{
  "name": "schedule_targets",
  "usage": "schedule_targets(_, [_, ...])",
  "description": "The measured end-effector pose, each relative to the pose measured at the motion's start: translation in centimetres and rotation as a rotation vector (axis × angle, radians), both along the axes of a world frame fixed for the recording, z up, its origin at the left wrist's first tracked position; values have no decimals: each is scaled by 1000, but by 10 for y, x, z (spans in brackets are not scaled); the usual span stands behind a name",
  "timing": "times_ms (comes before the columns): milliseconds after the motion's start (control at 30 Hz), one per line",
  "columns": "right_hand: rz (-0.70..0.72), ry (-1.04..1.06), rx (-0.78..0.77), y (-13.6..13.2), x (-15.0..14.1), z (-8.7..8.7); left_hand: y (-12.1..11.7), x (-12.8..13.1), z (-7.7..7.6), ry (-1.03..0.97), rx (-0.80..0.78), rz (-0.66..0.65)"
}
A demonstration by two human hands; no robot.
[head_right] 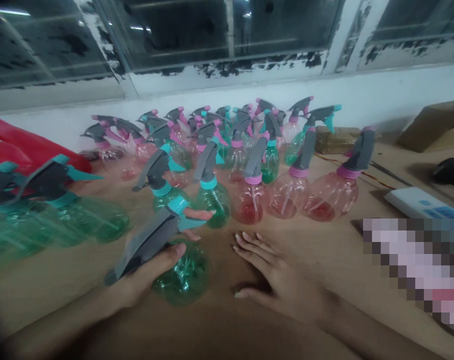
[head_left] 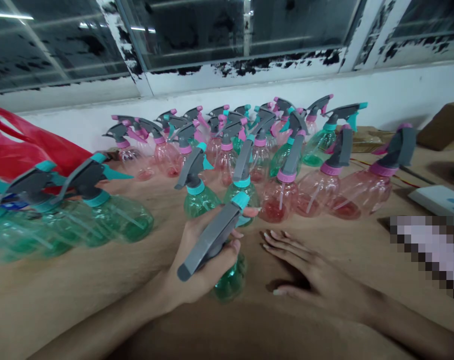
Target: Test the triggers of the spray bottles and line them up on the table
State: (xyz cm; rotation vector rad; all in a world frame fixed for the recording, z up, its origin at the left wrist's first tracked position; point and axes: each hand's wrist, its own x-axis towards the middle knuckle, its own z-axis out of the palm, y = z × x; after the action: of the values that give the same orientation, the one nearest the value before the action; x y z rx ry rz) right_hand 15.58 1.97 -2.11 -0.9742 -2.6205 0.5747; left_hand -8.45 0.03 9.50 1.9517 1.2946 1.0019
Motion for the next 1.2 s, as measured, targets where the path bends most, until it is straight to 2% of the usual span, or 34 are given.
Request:
schedule_targets(200, [-9,14,-14,-1,-1,3,-2,0,-1,-3,19,-8])
schedule_targets(833, [13,47,-16,1,1,-3,-1,0,-3,-18,36,-1])
schedule_targets(1200, [-10,34,-14,0,0,0,0,1,1,4,18,-8])
